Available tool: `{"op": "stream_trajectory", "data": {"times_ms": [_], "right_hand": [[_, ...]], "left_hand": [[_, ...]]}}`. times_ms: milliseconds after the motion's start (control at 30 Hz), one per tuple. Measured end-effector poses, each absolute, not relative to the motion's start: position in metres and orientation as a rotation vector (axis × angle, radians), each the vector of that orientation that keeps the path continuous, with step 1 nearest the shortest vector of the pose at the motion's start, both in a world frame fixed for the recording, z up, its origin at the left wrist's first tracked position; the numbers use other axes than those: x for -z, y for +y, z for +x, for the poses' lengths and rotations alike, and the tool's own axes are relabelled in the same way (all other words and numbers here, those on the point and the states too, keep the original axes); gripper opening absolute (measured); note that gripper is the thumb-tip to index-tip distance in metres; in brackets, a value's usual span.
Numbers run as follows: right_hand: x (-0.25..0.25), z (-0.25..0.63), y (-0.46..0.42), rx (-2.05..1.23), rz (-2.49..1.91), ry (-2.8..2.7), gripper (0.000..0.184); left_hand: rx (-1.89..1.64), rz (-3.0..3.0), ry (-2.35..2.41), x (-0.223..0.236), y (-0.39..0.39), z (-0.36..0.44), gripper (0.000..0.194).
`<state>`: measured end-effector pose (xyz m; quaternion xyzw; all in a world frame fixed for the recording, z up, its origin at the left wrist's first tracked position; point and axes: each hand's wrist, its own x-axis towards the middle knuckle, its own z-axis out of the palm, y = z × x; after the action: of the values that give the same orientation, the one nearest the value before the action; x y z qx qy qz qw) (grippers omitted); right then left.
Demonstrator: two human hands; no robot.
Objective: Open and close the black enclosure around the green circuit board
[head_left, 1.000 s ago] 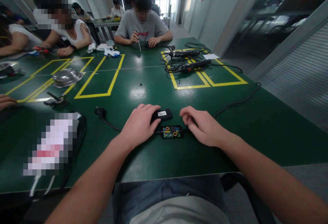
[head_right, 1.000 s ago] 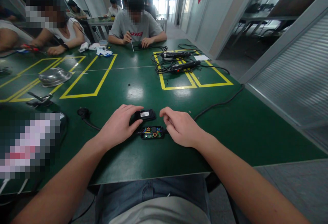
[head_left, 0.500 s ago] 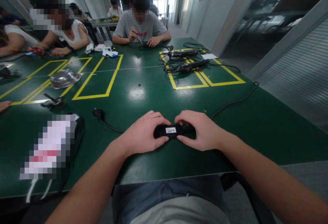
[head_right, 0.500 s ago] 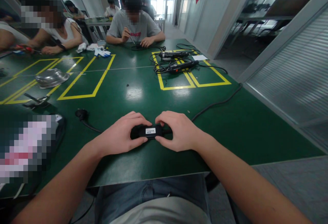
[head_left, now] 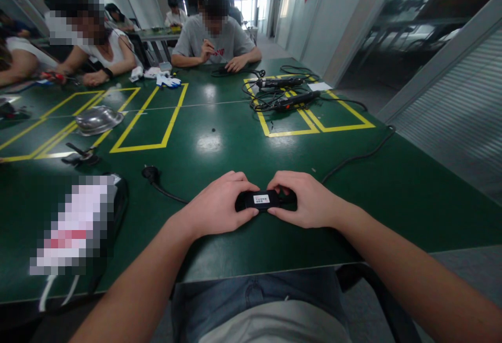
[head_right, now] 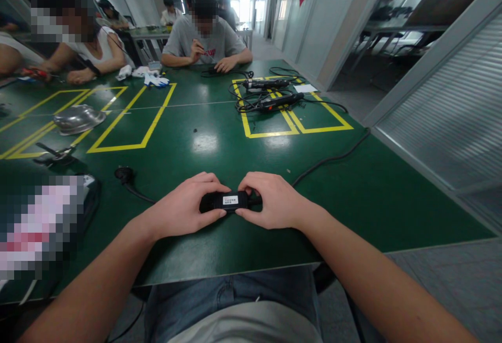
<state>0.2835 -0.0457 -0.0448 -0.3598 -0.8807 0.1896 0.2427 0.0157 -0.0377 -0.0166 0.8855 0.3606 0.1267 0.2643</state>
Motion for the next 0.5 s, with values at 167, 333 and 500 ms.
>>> {"op": "stream_trajectory", "data": {"times_ms": [167,333,500], "right_hand": [[0.0434,0.2828,-0.0466,-0.502,-0.994,-2.416,0.02],[0.0439,0.2823,-0.047,-0.499,-0.992,-2.408,0.02],[0.0479,0.284,-0.0457,-0.486,-0.983,-2.399,0.021]], "left_hand": [[-0.365,2.403,0.973,0.0193,-0.0373,0.0154,0.033],[-0.351,2.404,0.975,0.0176,-0.0385,0.016,0.031],[-0.363,2.416,0.974,0.0177,-0.0385,0.017,0.029]]}}
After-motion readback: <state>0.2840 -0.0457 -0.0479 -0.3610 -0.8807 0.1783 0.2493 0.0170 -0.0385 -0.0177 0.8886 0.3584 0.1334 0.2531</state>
